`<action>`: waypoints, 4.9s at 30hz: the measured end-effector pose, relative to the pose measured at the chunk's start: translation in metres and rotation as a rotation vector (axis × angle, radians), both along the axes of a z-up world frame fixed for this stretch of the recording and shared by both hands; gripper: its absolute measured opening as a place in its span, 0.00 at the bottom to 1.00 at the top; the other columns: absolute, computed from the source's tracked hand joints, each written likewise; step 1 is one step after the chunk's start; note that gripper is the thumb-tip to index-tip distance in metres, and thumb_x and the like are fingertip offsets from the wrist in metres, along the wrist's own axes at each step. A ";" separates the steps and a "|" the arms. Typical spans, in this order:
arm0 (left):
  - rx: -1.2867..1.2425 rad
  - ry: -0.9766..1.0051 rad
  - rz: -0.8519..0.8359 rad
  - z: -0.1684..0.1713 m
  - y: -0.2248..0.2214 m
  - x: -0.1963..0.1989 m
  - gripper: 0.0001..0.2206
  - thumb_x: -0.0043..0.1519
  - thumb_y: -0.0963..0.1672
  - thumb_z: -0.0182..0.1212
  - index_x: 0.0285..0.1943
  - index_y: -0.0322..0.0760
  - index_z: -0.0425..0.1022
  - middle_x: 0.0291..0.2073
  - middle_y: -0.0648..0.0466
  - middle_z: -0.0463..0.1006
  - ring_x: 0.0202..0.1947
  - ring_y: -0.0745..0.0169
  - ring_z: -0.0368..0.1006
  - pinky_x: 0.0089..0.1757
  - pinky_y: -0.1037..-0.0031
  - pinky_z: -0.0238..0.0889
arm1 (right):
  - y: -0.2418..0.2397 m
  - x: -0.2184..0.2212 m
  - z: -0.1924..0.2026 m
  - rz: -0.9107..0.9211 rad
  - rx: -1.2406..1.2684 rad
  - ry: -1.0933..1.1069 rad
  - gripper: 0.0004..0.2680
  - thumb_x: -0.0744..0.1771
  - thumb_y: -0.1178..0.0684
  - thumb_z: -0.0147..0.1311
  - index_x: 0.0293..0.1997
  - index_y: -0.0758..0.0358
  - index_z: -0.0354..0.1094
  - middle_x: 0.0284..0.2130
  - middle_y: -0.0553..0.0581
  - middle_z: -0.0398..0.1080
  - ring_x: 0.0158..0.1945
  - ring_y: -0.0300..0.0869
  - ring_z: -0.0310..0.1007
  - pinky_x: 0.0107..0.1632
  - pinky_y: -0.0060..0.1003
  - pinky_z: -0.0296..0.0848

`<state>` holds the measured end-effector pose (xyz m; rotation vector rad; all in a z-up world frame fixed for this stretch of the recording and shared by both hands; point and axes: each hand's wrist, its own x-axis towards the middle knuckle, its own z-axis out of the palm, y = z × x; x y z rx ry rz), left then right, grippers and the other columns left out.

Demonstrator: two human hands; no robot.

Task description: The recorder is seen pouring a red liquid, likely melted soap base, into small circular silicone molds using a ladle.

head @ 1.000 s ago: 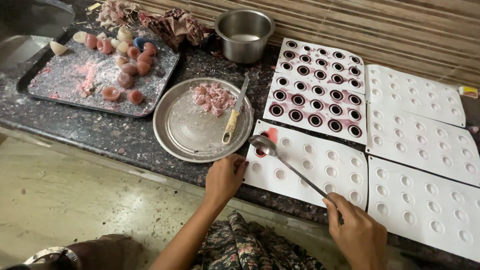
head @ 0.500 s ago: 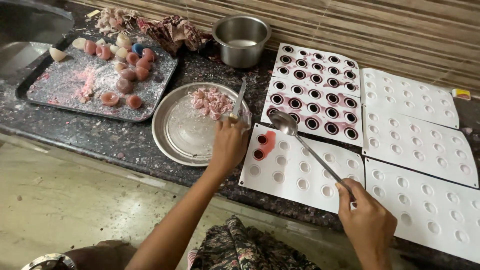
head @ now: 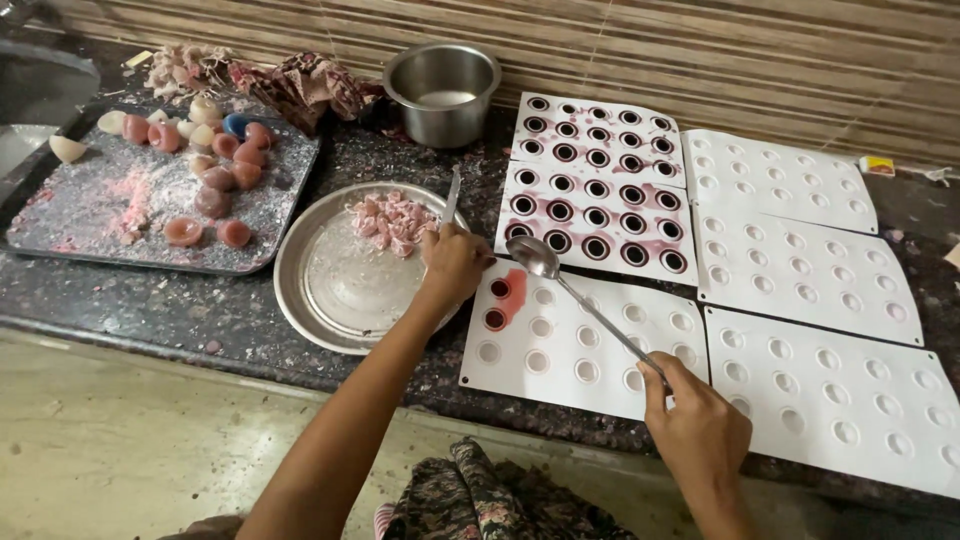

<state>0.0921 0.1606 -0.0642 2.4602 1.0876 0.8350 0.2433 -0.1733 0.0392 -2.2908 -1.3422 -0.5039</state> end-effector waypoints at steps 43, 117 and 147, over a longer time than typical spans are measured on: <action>-0.319 -0.019 -0.013 0.012 0.011 -0.006 0.03 0.54 0.47 0.74 0.35 0.52 0.88 0.31 0.58 0.86 0.35 0.61 0.72 0.45 0.67 0.49 | -0.033 -0.010 -0.025 0.115 -0.055 0.074 0.06 0.66 0.52 0.60 0.44 0.56 0.79 0.29 0.55 0.80 0.21 0.37 0.77 0.21 0.30 0.71; -0.283 -0.707 0.927 0.003 -0.308 -0.507 0.09 0.63 0.43 0.61 0.50 0.36 0.80 0.41 0.51 0.82 0.32 0.63 0.75 0.35 0.72 0.69 | 0.063 -0.442 0.004 0.768 -0.752 0.974 0.14 0.63 0.50 0.62 0.53 0.56 0.71 0.31 0.54 0.81 0.21 0.39 0.71 0.26 0.34 0.68; -0.406 -0.768 1.457 -0.044 -0.447 -0.793 0.09 0.61 0.41 0.60 0.48 0.38 0.81 0.37 0.54 0.83 0.28 0.67 0.74 0.31 0.72 0.67 | 0.086 -0.731 -0.235 0.880 -1.037 0.409 0.11 0.64 0.44 0.60 0.49 0.44 0.73 0.20 0.53 0.78 0.28 0.43 0.81 0.39 0.45 0.75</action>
